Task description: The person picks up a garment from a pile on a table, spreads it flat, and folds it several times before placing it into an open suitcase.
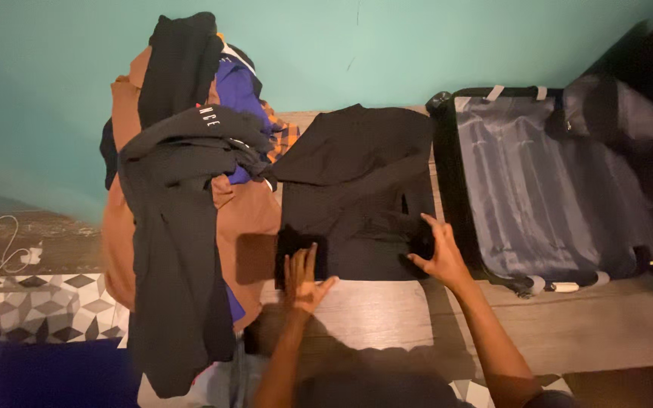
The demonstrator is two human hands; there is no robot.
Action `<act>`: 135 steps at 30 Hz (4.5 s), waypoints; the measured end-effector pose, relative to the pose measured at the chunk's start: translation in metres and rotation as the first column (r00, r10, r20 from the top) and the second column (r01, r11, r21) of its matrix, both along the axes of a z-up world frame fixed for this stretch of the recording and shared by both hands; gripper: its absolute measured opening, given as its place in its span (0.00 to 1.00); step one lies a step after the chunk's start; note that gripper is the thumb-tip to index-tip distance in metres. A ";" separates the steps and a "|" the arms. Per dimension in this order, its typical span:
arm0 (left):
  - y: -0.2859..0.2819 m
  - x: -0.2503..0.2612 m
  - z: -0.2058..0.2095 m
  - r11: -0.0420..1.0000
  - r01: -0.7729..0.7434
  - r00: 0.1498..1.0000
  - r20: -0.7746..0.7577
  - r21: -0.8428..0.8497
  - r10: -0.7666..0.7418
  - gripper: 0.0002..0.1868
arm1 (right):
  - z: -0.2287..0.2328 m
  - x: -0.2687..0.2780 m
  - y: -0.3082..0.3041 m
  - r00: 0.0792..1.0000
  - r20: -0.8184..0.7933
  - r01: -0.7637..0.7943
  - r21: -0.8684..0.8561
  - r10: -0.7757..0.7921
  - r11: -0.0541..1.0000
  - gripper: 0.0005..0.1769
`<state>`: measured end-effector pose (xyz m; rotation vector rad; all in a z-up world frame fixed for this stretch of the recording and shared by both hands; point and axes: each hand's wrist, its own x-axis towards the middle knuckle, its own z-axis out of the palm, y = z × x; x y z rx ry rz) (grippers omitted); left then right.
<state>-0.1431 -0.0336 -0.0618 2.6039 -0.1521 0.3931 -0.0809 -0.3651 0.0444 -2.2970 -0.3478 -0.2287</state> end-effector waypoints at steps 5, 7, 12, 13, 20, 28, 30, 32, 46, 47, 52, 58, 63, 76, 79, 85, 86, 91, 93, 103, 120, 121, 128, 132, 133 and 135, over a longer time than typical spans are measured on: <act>0.004 0.014 -0.024 0.992 -0.110 0.970 -0.223 -0.060 0.094 0.46 | 0.001 -0.001 -0.018 0.995 0.084 0.059 0.031 -0.061 0.998 0.35; -0.003 0.023 0.008 0.982 -0.154 0.906 -0.381 0.109 0.185 0.46 | 0.014 0.000 -0.017 0.976 0.179 0.099 0.124 -0.120 0.987 0.30; -0.042 0.035 0.086 0.997 0.077 0.983 0.167 -0.027 -0.071 0.56 | 0.065 -0.009 0.004 0.971 0.239 -0.029 0.194 -0.019 0.981 0.19; -0.051 0.038 0.090 0.980 0.197 0.941 0.283 -0.024 -0.183 0.56 | 0.072 -0.011 0.012 0.971 0.240 -0.028 0.196 -0.021 0.980 0.19; -0.061 0.067 0.090 0.894 0.016 0.999 0.040 -0.447 0.003 0.14 | 0.089 -0.029 0.024 0.956 0.289 -0.085 0.136 0.042 0.987 0.27; -0.030 0.082 0.203 0.613 -0.002 0.962 0.167 -0.790 0.218 0.16 | -0.036 0.009 -0.019 0.952 -0.096 0.303 0.147 -0.291 0.942 0.39; -0.006 0.094 0.221 0.639 0.039 0.944 0.238 -0.768 0.229 0.11 | -0.051 0.028 -0.033 0.777 -0.630 0.500 0.594 -0.023 0.630 0.19; 0.023 0.112 0.240 0.642 0.079 0.925 0.296 -0.763 0.237 0.06 | -0.032 0.048 -0.052 0.707 -0.707 0.595 0.579 -0.021 0.557 0.20; 0.102 0.087 0.373 0.956 0.219 0.857 0.507 -0.196 -0.092 0.30 | 0.196 0.076 -0.126 0.950 0.015 0.307 0.161 -0.313 0.938 0.23; 0.104 0.087 0.363 0.967 0.221 0.873 0.468 -0.123 -0.140 0.31 | 0.181 0.082 -0.128 0.951 0.017 0.304 0.160 -0.310 0.939 0.23; 0.120 0.096 0.304 0.976 0.172 0.971 0.192 -0.135 -0.144 0.22 | 0.150 0.107 -0.136 0.954 -0.301 0.250 0.761 -0.016 0.598 0.26; 0.133 0.106 0.272 0.965 -0.148 0.970 0.159 -0.217 0.184 0.18 | 0.144 0.105 -0.109 0.998 -0.040 0.060 0.814 -0.047 0.577 0.28; 0.131 0.091 0.269 0.272 -0.339 0.940 -0.332 -0.900 0.073 0.13 | 0.158 0.063 -0.108 0.962 -0.151 0.270 0.412 -0.227 0.870 0.23; 0.174 -0.019 0.352 0.551 0.107 0.988 0.151 -0.828 0.034 0.18 | 0.173 0.016 -0.212 0.950 0.182 0.022 0.772 -0.254 0.636 0.17; 0.179 0.042 0.357 0.703 0.086 0.932 0.307 -0.706 0.194 0.10 | 0.197 0.038 -0.191 0.946 0.201 0.026 0.737 -0.255 0.675 0.16; 0.189 0.197 0.330 0.624 -0.101 0.994 -0.048 -0.775 0.101 0.14 | 0.236 0.167 -0.116 0.996 0.032 0.018 0.830 -0.080 0.557 0.11; 0.191 0.218 0.323 0.444 -0.156 0.988 -0.135 -0.882 0.077 0.09 | 0.241 0.177 -0.114 0.996 0.033 0.020 0.830 -0.085 0.557 0.11; 0.216 0.277 0.353 0.237 0.206 0.951 0.252 -0.949 0.181 0.07 | 0.247 0.205 -0.112 0.988 0.100 0.005 0.741 -0.118 0.671 0.07; 0.203 0.245 0.380 0.397 0.449 0.839 0.530 -0.801 0.120 0.10 | 0.240 0.199 -0.119 0.982 0.130 -0.004 0.739 -0.138 0.673 0.07; 0.100 0.040 0.280 0.737 0.083 0.805 0.482 -0.670 0.348 0.25 | 0.095 0.051 -0.181 0.903 0.382 -0.199 0.779 -0.197 0.595 0.17; 0.026 -0.102 -0.086 0.595 -0.432 0.861 -0.113 -0.678 0.496 0.15 | -0.147 -0.125 -0.100 0.902 -0.189 0.415 0.130 -0.388 0.900 0.12; 0.030 -0.109 -0.078 0.633 -0.481 0.839 -0.110 -0.607 0.532 0.14 | -0.147 -0.131 -0.111 0.884 -0.156 0.453 0.047 -0.442 0.890 0.13; 0.026 -0.135 0.001 0.853 -0.499 0.863 -0.183 -0.153 0.471 0.28 | -0.113 -0.152 -0.125 0.859 -0.067 0.413 -0.496 -0.508 0.764 0.23; 0.002 -0.094 0.019 0.936 -0.350 0.923 0.159 -0.032 0.351 0.24 | -0.074 -0.127 -0.065 0.914 0.038 0.379 -0.435 -0.404 0.817 0.21; 0.000 -0.080 0.019 0.957 -0.289 0.921 0.265 -0.024 0.284 0.23 | -0.067 -0.115 -0.052 0.947 0.130 0.322 -0.355 -0.294 0.878 0.20; -0.006 -0.040 0.016 0.971 -0.198 0.973 0.091 -0.134 0.211 0.26 | -0.063 -0.088 -0.023 0.970 0.101 0.241 -0.306 -0.220 0.921 0.21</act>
